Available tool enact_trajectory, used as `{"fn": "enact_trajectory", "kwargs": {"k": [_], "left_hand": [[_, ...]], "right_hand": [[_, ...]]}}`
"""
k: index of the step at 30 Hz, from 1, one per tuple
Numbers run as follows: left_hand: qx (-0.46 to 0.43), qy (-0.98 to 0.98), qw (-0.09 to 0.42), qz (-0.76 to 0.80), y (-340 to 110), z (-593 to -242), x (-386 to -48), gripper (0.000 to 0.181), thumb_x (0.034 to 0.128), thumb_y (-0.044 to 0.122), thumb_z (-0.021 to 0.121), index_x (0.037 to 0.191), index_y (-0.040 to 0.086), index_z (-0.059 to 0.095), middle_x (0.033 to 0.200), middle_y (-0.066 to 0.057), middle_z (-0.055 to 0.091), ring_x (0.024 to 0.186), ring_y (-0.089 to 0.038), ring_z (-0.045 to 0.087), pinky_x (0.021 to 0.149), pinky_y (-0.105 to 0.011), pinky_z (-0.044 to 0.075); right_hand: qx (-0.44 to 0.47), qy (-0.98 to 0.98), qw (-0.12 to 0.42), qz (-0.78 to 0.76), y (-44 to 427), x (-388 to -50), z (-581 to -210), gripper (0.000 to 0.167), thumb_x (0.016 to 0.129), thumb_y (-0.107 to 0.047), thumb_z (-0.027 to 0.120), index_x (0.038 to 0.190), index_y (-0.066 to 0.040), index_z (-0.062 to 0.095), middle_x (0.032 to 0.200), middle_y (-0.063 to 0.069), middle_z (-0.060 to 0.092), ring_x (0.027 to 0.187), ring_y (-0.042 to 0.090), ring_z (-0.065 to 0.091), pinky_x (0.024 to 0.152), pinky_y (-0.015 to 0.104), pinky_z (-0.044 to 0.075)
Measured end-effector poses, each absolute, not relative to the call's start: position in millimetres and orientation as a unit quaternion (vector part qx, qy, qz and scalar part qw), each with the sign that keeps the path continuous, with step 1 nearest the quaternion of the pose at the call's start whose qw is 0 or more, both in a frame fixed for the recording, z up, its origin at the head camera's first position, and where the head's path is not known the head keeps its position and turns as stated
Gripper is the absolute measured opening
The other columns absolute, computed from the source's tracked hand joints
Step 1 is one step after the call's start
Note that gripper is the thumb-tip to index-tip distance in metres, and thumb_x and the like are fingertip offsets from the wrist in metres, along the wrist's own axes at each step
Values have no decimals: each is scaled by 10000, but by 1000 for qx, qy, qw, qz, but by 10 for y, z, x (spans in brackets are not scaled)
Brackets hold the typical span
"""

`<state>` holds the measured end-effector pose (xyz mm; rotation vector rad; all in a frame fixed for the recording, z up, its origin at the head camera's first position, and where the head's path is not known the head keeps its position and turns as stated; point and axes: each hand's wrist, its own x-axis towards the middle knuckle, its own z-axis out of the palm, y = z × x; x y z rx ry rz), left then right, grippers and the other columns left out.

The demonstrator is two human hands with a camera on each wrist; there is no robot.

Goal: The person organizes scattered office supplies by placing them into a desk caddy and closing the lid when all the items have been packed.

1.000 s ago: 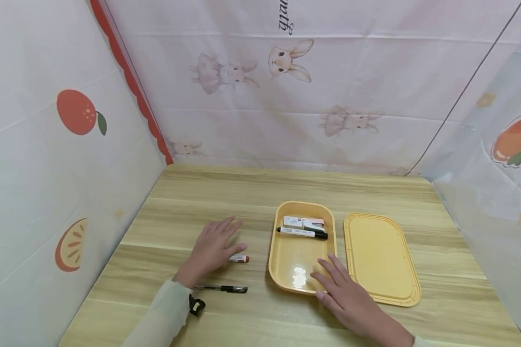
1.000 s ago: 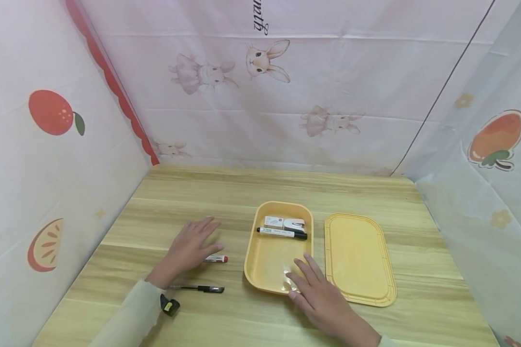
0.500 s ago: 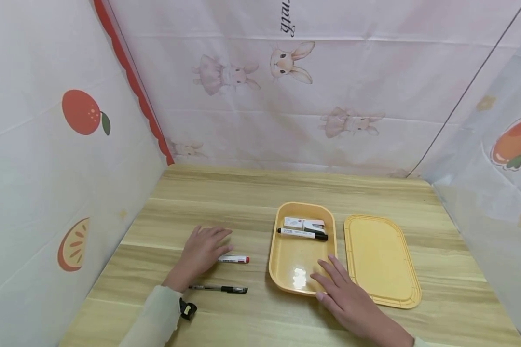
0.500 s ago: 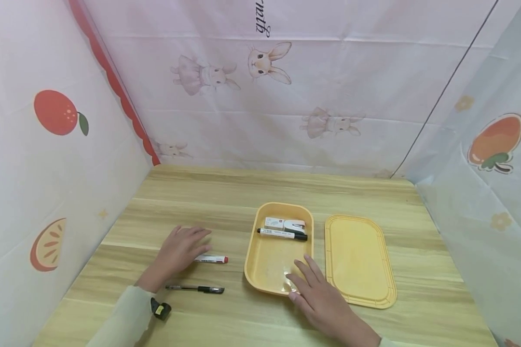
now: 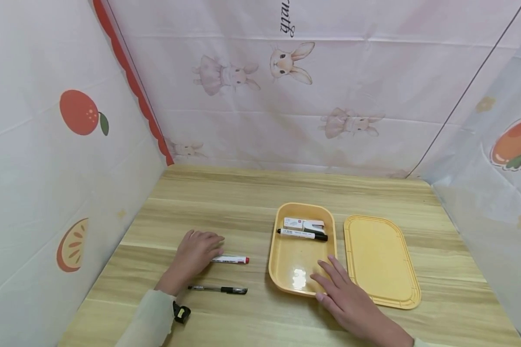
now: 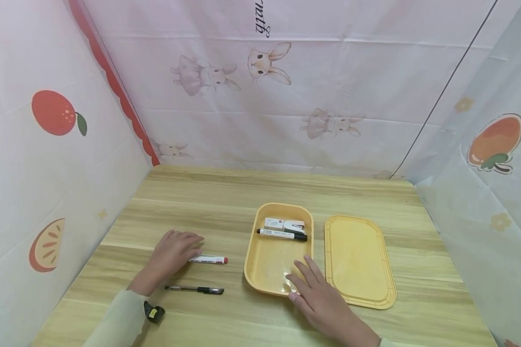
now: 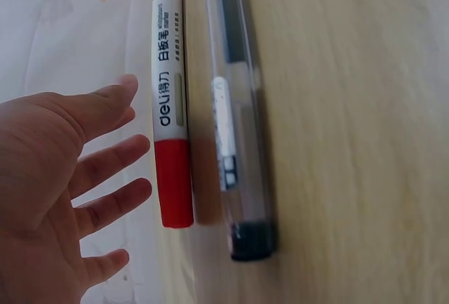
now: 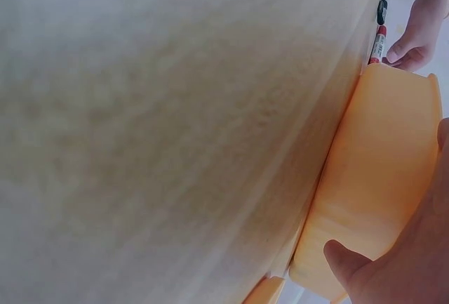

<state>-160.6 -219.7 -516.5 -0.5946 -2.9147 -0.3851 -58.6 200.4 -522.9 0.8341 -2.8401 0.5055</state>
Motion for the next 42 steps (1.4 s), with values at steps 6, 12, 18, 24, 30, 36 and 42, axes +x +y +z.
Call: {"fn": "enact_trajectory", "kwargs": {"k": [6,12,18,24,30,36,42], "left_hand": [[-189,-970,60,-144,-2243,-5181,-1587,405,903,313,758,1272,158,695,1289,-65,685,1204,-305,611,1131,-586,346],[-185,-969,54,-153,-2281,-5171,-1582,306,895,266,772,1182,165,738,1183,-24,731,1093,-256,651,1042,-513,451],[-180,-968,34,-172,-2304,-5148,-1613,215,894,218,773,1102,165,769,1103,-1,755,986,-215,651,895,-442,524],[-166,-969,9,-182,-2349,-5143,-1614,200,906,222,759,1102,179,770,1096,10,752,966,-180,614,878,-414,507],[-155,-967,-15,-200,-2382,-5160,-1589,189,899,239,762,1083,194,772,1078,37,746,944,-135,573,880,-400,489],[-153,-962,-31,-224,-2443,-5177,-1559,145,888,206,773,1031,186,778,1036,57,739,907,-115,525,858,-382,472],[-145,-954,-41,-258,-2509,-5208,-1530,157,887,169,770,1044,170,772,1031,52,728,962,-140,544,883,-401,481]], "right_hand": [[277,-945,64,165,2013,-587,-5216,388,1054,-377,511,1418,-249,550,1616,69,359,1553,294,140,1013,492,510],[278,-945,60,162,2009,-590,-5210,394,1056,-385,504,1426,-254,543,1621,64,353,1555,287,134,1012,487,512],[279,-944,59,163,2009,-583,-5201,401,1057,-389,501,1431,-251,545,1624,64,350,1555,288,139,1022,492,504],[278,-945,60,162,2013,-581,-5203,400,1059,-392,496,1430,-253,546,1628,63,343,1558,285,131,1030,494,498],[278,-944,66,166,2014,-592,-5209,396,1054,-388,508,1424,-254,553,1625,61,350,1555,287,145,1038,498,492],[278,-943,66,170,2009,-587,-5216,387,1053,-376,514,1418,-254,554,1619,68,359,1552,296,152,1023,501,501],[276,-943,62,173,2007,-579,-5223,389,1056,-375,508,1422,-254,551,1623,70,352,1555,293,140,1019,510,502]]}}
